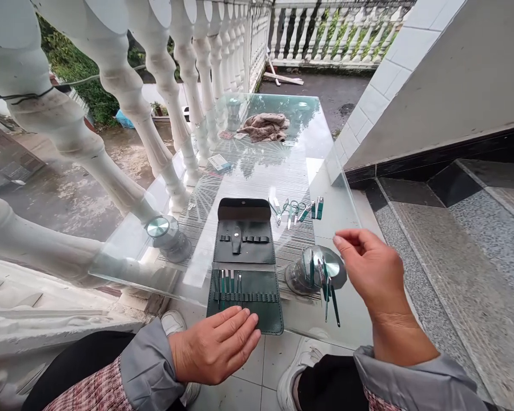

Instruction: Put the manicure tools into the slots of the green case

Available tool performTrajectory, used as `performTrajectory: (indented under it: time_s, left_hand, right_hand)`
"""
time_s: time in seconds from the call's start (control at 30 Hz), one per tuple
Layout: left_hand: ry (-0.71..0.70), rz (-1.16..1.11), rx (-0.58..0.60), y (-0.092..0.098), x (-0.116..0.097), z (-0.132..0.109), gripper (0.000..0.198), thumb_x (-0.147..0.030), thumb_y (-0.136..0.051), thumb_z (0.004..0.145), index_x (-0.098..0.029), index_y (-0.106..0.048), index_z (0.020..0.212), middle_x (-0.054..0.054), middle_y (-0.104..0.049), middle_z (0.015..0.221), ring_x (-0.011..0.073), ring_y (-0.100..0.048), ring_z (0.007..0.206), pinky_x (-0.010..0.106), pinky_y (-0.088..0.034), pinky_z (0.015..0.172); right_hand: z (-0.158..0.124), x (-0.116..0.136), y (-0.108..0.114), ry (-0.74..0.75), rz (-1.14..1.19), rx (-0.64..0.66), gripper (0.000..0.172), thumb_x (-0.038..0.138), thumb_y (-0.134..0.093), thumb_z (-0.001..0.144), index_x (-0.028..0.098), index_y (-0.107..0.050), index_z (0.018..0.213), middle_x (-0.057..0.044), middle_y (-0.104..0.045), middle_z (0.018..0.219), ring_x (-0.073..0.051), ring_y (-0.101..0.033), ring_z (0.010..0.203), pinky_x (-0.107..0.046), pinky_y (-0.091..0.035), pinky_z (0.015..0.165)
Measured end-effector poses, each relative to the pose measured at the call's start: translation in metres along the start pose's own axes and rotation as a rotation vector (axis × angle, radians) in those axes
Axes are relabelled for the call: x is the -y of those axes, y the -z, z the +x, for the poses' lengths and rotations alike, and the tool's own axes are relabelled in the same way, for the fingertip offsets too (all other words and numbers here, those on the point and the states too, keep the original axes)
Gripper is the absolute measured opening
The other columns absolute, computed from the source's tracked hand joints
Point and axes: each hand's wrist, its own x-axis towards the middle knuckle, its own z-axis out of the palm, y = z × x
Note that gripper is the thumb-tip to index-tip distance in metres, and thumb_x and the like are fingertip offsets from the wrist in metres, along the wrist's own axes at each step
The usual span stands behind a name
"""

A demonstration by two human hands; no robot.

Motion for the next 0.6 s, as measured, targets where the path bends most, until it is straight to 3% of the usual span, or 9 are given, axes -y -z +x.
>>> performTrajectory:
  time_s: [0.07, 0.17, 0.33, 0.6]
  left_hand:
    - [-0.021, 0.008, 0.022, -0.001, 0.0, 0.0, 0.029, -0.021, -0.053, 0.095, -0.004, -0.068, 0.113, 0.02, -0.069, 0.116, 0.0266, -0.068, 0.106, 0.041, -0.056, 0.095]
    - [-0.038, 0.012, 0.043, -0.002, 0.0, 0.001, 0.029, -0.022, -0.052, 0.095, -0.005, -0.067, 0.114, 0.02, -0.068, 0.118, 0.0259, -0.068, 0.106, 0.041, -0.056, 0.095]
    - [-0.026, -0.003, 0.03, -0.001, 0.0, 0.003, 0.028, -0.02, -0.051, 0.095, -0.005, -0.068, 0.112, 0.019, -0.07, 0.116, 0.0251, -0.068, 0.104, 0.039, -0.057, 0.093]
    - [-0.007, 0.012, 0.051, -0.003, -0.001, -0.001, 0.03, -0.024, -0.054, 0.095, -0.005, -0.066, 0.116, 0.02, -0.067, 0.12, 0.0264, -0.067, 0.108, 0.043, -0.054, 0.098]
  right_hand:
    - [0.001, -0.009, -0.002, 0.038, -0.189, 0.134, 0.015, 0.038, -0.063, 0.074, 0.024, -0.067, 0.074, -0.002, -0.064, 0.069, -0.018, -0.055, 0.061, -0.032, -0.042, 0.062]
    - [-0.006, -0.014, -0.015, 0.177, -0.394, 0.284, 0.02, 0.04, -0.058, 0.078, 0.024, -0.064, 0.069, -0.002, -0.064, 0.071, -0.018, -0.056, 0.064, -0.03, -0.038, 0.06]
    - [-0.01, -0.007, -0.034, 0.21, -0.669, 0.326, 0.03, 0.043, -0.053, 0.085, 0.022, -0.059, 0.065, -0.004, -0.064, 0.078, -0.018, -0.053, 0.066, -0.029, -0.031, 0.056]
    - [-0.012, 0.002, -0.039, 0.236, -0.752, 0.365, 0.021, 0.025, -0.049, 0.085, 0.022, -0.052, 0.065, -0.003, -0.062, 0.069, -0.015, -0.047, 0.057, -0.027, -0.027, 0.052]
